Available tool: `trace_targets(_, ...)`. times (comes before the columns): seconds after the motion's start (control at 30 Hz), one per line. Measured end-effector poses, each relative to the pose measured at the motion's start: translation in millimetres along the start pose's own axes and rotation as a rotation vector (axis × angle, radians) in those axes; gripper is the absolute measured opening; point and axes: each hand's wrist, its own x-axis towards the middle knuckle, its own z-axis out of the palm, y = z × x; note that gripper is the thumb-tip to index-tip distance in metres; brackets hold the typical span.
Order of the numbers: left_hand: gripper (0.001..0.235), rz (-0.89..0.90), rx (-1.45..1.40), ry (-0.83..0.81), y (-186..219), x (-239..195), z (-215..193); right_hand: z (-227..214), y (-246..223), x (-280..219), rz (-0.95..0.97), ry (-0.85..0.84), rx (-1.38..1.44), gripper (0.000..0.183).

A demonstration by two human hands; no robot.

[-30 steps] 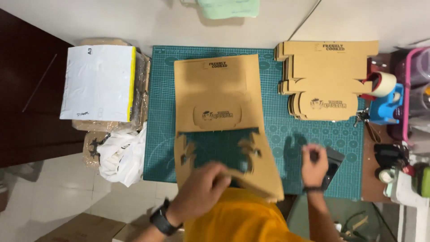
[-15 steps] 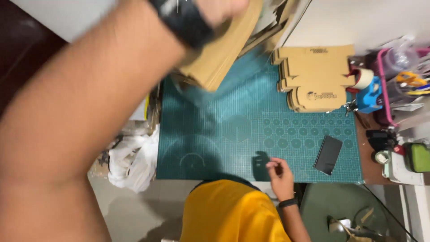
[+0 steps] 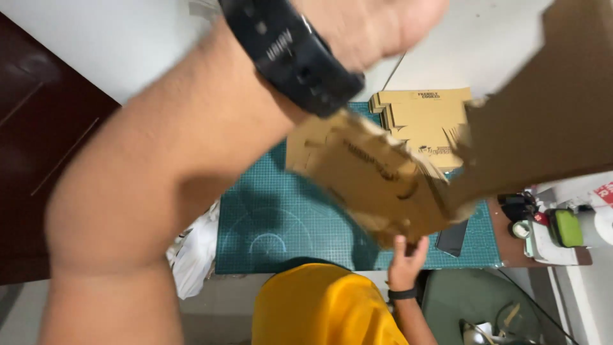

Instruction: Manually separating die-cut cardboard shapes from large sheets and stacking the finished pieces on a workbench.

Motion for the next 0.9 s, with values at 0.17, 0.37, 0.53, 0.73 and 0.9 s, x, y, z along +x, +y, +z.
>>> trace_targets(0.17,0.019,0.030,-0.178,0.047,-39,13,-18,-25,30,20,-0.020,-0.069,-0.115,0.035)
trace_targets(0.37,0.020,0.046,-0.378,0.141,-96,28,-52,3,73,55,0.355,-0.313,0.052,0.039)
trace_targets(0.53,0.023,0.056,-0.547,0.243,-171,42,-99,41,114,42,0.834,-0.358,0.229,0.029)
trace_targets(0.73,0.070,-0.262,-0.692,0.645,-282,47,-186,53,148,26,0.870,-0.420,-0.323,0.032)
trace_targets(0.9,0.030,-0.449,-0.263,0.407,-259,23,-189,53,154,18,0.938,-0.339,-0.058,0.028)
